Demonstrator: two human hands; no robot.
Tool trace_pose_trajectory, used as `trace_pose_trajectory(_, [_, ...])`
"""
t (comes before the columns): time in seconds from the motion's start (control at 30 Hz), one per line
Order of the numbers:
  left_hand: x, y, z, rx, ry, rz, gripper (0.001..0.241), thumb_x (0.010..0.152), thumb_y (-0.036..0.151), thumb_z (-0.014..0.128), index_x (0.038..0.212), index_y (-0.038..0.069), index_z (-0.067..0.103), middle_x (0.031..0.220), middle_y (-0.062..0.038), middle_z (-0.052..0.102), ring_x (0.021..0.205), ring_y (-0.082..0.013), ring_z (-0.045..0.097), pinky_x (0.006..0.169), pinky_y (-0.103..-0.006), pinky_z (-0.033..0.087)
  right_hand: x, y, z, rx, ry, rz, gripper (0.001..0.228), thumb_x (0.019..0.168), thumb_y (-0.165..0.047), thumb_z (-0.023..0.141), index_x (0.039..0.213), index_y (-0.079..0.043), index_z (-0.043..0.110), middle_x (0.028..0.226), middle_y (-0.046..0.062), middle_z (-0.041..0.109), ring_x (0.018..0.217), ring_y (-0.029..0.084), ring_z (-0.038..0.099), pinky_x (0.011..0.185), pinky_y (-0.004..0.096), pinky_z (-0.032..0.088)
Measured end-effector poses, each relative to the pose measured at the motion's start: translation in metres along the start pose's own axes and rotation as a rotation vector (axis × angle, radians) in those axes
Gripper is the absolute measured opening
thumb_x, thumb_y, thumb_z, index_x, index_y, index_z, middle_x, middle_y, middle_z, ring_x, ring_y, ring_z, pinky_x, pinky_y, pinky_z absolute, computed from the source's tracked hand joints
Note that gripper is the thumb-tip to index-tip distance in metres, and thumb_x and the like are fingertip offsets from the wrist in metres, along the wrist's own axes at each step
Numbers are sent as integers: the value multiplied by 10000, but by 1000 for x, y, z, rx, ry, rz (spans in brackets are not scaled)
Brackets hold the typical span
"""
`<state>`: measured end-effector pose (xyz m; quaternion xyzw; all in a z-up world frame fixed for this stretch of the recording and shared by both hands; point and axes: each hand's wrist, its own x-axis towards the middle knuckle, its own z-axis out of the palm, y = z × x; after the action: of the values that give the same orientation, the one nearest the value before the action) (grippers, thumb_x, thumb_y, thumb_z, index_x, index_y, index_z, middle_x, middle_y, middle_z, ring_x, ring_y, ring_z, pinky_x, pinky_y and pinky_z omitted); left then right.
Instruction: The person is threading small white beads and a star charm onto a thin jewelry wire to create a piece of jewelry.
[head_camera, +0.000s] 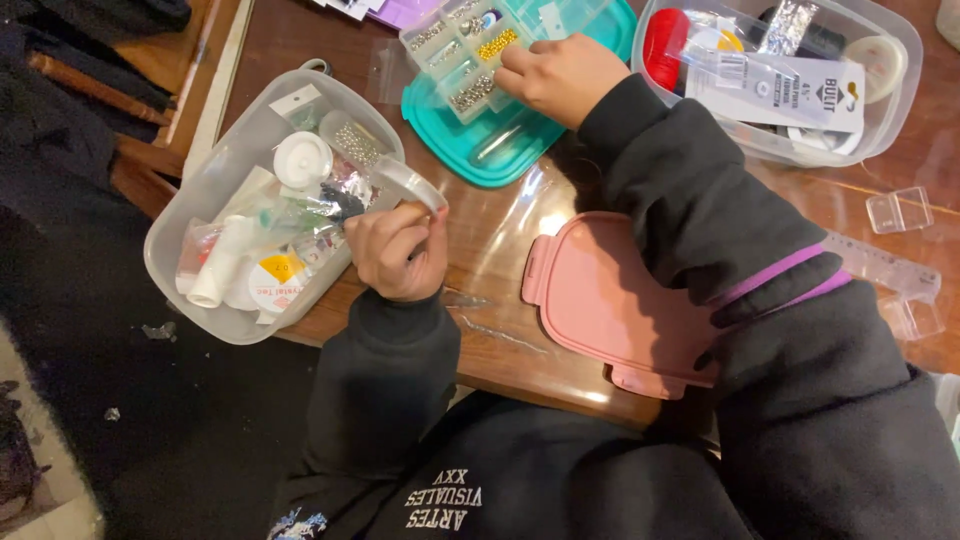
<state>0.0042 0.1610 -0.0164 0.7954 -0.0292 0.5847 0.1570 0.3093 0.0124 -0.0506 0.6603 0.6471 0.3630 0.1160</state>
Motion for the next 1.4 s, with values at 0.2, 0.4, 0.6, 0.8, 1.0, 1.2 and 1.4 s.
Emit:
trace_pose_trajectory(0.2, [7, 3, 1, -272, -103, -137, 322, 1002, 35, 875, 1067, 75, 562, 1009, -115, 756, 1006, -334, 664, 920, -432, 598, -8, -2, 14, 101, -92, -30, 274, 968, -35, 813, 1139, -194, 669, 980, -5, 554, 622, 175, 550, 508, 340, 529])
trace_pose_trajectory(0.4, [-6, -2, 13, -908, -109, -462, 250, 1056, 105, 769, 1128, 81, 531, 882, -141, 602, 1017, -327, 714, 1247, -730, 517, -8, 5, -8, 144, -203, -15, 165, 993, -127, 828, 1098, -253, 809, 928, -73, 745, 845, 177, 700, 648, 324, 652])
trace_pose_trajectory(0.6, [-33, -3, 30, -1454, -165, -1015, 511, 974, 198, 951, 1347, 86, 620, 1262, -105, 716, 1149, -212, 707, 1026, -355, 610, -35, 8, -120, 711, 86, 374, 260, 1169, -21, 740, 1410, -15, 837, 1162, 182, 838, 1021, 407, 750, 782, 541, 578])
trace_pose_trajectory(0.8, [-14, 32, 52, -1742, -422, -1332, 695, 1072, 141, 840, 1691, 108, 524, 1677, -212, 588, 1496, -425, 638, 1054, -480, 693, -73, -17, -254, 1553, 16, 748, 503, 1152, -230, 652, 1612, -63, 534, 1573, 209, 649, 1277, 338, 759, 1069, 455, 690])
trace_pose_trajectory(1.0, [29, 89, 76, -1913, -659, -1409, 963, 1064, 65, 794, 1839, 122, 225, 1635, -182, 603, 1411, -467, 688, 1081, -543, 686, -130, -45, -274, 1562, 73, 1116, 705, 948, -80, 894, 1579, -108, 582, 1410, 206, 727, 1041, 223, 839, 889, 290, 713])
trace_pose_trajectory(1.2, [21, 117, 108, -2002, -815, -1381, 818, 1117, -4, 746, 1806, 93, 315, 1434, -174, 762, 1325, -376, 757, 1116, -492, 687, -171, -52, -274, 1427, 275, 1209, 485, 970, -81, 890, 1406, 35, 712, 1248, 236, 805, 1038, 257, 831, 953, 338, 731])
trace_pose_trajectory(1.4, [-6, 132, 118, -1724, -751, -1447, 645, 980, 67, 859, 1521, -128, 567, 1083, -187, 787, 1003, -346, 838, 906, -504, 753, -191, -54, -269, 1195, 325, 1192, 212, 1046, -115, 887, 1252, -75, 854, 957, 115, 819, 848, 254, 819, 764, 371, 671])
